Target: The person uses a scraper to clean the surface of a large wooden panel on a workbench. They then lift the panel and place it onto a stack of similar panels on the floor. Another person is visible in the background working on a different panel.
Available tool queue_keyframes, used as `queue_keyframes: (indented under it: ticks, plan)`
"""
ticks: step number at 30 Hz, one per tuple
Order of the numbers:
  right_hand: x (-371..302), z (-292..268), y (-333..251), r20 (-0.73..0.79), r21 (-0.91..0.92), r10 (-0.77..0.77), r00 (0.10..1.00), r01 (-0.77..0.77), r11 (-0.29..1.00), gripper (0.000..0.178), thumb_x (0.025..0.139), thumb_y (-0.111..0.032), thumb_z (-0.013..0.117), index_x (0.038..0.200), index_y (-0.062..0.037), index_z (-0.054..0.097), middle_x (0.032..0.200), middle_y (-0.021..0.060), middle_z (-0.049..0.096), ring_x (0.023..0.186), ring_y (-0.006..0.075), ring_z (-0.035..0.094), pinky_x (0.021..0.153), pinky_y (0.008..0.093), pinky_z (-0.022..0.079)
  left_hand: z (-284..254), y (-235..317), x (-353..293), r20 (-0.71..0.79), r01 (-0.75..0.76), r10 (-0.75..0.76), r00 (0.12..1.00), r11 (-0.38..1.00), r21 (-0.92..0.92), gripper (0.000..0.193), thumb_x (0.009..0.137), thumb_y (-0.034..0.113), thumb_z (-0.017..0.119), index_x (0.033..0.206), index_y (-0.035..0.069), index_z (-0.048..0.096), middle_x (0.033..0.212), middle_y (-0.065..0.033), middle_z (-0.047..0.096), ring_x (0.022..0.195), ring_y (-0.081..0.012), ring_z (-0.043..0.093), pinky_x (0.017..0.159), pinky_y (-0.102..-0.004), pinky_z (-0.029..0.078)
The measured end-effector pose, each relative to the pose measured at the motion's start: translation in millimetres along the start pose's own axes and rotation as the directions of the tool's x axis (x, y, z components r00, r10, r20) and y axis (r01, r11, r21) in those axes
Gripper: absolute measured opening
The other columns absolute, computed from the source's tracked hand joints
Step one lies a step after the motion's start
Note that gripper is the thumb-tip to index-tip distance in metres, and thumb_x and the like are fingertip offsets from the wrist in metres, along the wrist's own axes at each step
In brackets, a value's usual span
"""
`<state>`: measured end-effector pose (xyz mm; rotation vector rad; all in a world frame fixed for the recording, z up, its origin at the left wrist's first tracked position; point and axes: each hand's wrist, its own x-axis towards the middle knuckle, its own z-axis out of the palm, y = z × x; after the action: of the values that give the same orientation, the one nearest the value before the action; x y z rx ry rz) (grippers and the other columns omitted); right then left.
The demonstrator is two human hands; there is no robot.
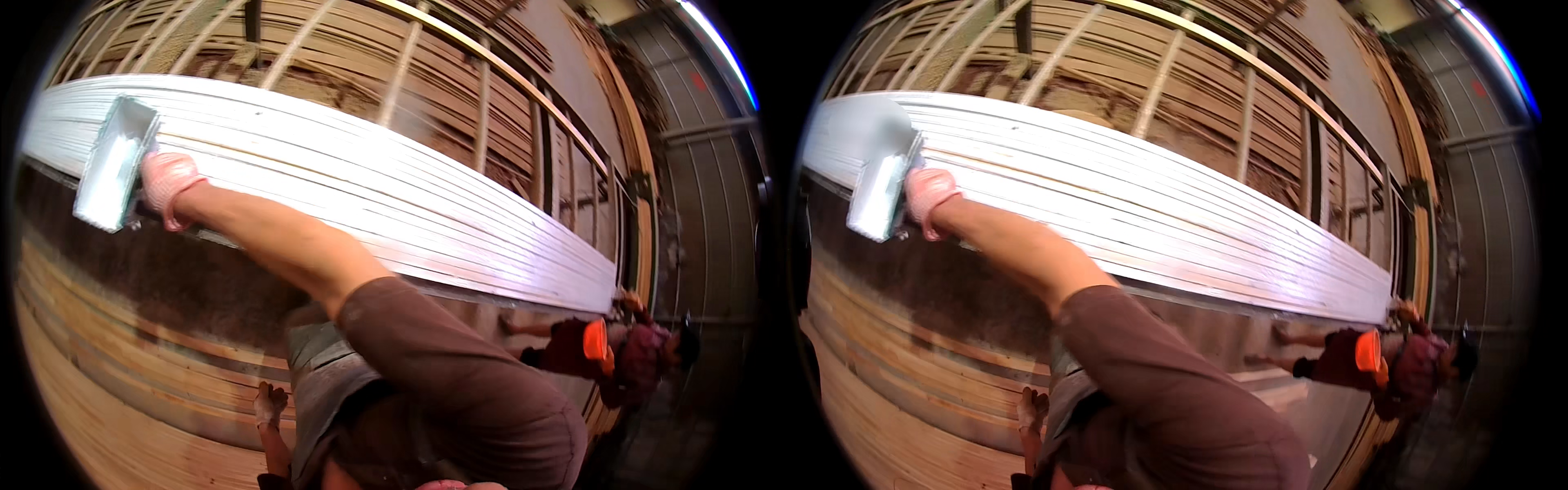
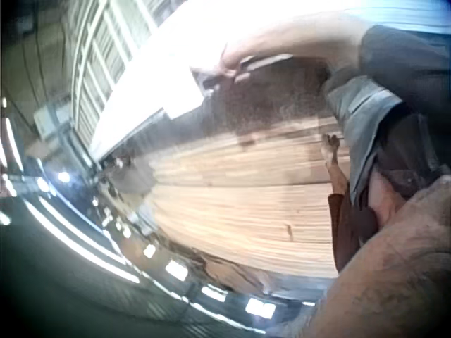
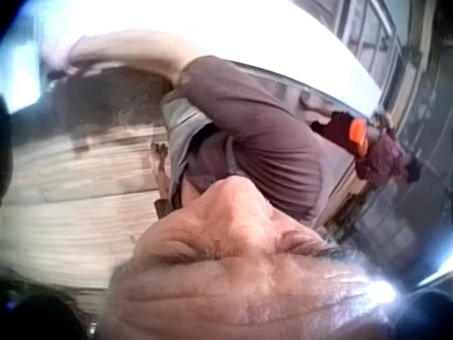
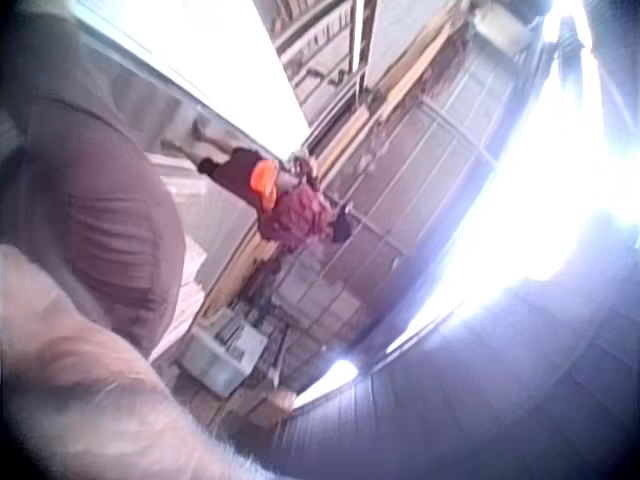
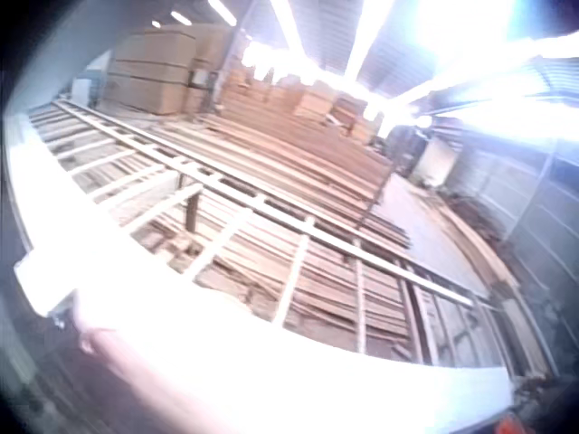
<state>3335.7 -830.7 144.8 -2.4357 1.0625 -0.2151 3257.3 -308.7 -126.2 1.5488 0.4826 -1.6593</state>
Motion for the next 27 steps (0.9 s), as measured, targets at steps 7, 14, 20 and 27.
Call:
queue_keyframes:
  ticks: [7, 14, 20, 27]
  plan:
    - [-192.4, -142.4, 109.3, 0.36, 0.223, 0.269, 0.893, -0.363, 0.905, 0.036, 0.088, -0.031, 0.066, 0.098, 0.0032, 0.068, 0.081, 0.0215, 0.07, 0.079, 0.0332, 0.072, 0.071, 0.0421, 0.057, -12.1, -38.2, -18.7, -0.098, 0.165, -0.144, 0.985, 0.947, 0.275, 0.041, 0.099, 0.045, 0.058, 0.082, 0.008, 0.058, 0.07, -0.0051, 0.056, 0.056, -0.0197, 0.052, 0.051, -0.0322, 0.043]
    - [-603.0, -246.4, 394.3, 0.038, -0.882, 0.471, 0.881, -0.192, 0.431, 0.031, 0.093, -0.019, 0.059, 0.117, 0.0003, 0.061, 0.113, 0.02, 0.064, 0.105, 0.0324, 0.063, 0.08, 0.0365, 0.05, 34.1, -14.3, 38.5, 0.095, -0.051, 0.018, 0.995, 0.932, 0.36, 0.042, 0.098, 0.046, 0.059, 0.083, 0.007, 0.059, 0.07, -0.0067, 0.059, 0.056, -0.0209, 0.055, 0.051, -0.033, 0.044]
    - [-634.5, -244.9, 430.5, -0.333, -0.27, 0.548, 0.768, -0.634, 0.724, 0.027, 0.091, -0.016, 0.057, 0.112, -0.0056, 0.069, 0.103, 0.0193, 0.071, 0.101, 0.0371, 0.066, 0.083, 0.0435, 0.053, 126.0, 17.1, -29.5, -0.048, 0.022, -0.009, 0.999, 0.961, 0.274, 0.038, 0.095, 0.041, 0.066, 0.093, 0.003, 0.064, 0.078, -0.0125, 0.067, 0.064, -0.0254, 0.064, 0.055, -0.0379, 0.05]
    - [-380.6, -197.7, 338.3, -0.277, -0.274, 0.448, 0.85, -0.517, 0.811, 0.022, 0.085, -0.026, 0.067, 0.093, -0.0063, 0.074, 0.083, 0.0169, 0.072, 0.082, 0.0367, 0.071, 0.072, 0.0456, 0.058, 70.5, -6.5, -27.3, -0.145, 0.059, -0.037, 0.989, 0.986, 0.156, 0.049, 0.094, 0.045, 0.065, 0.104, -0.004, 0.065, 0.087, -0.0174, 0.071, 0.073, -0.0312, 0.069, 0.063, -0.0406, 0.055]
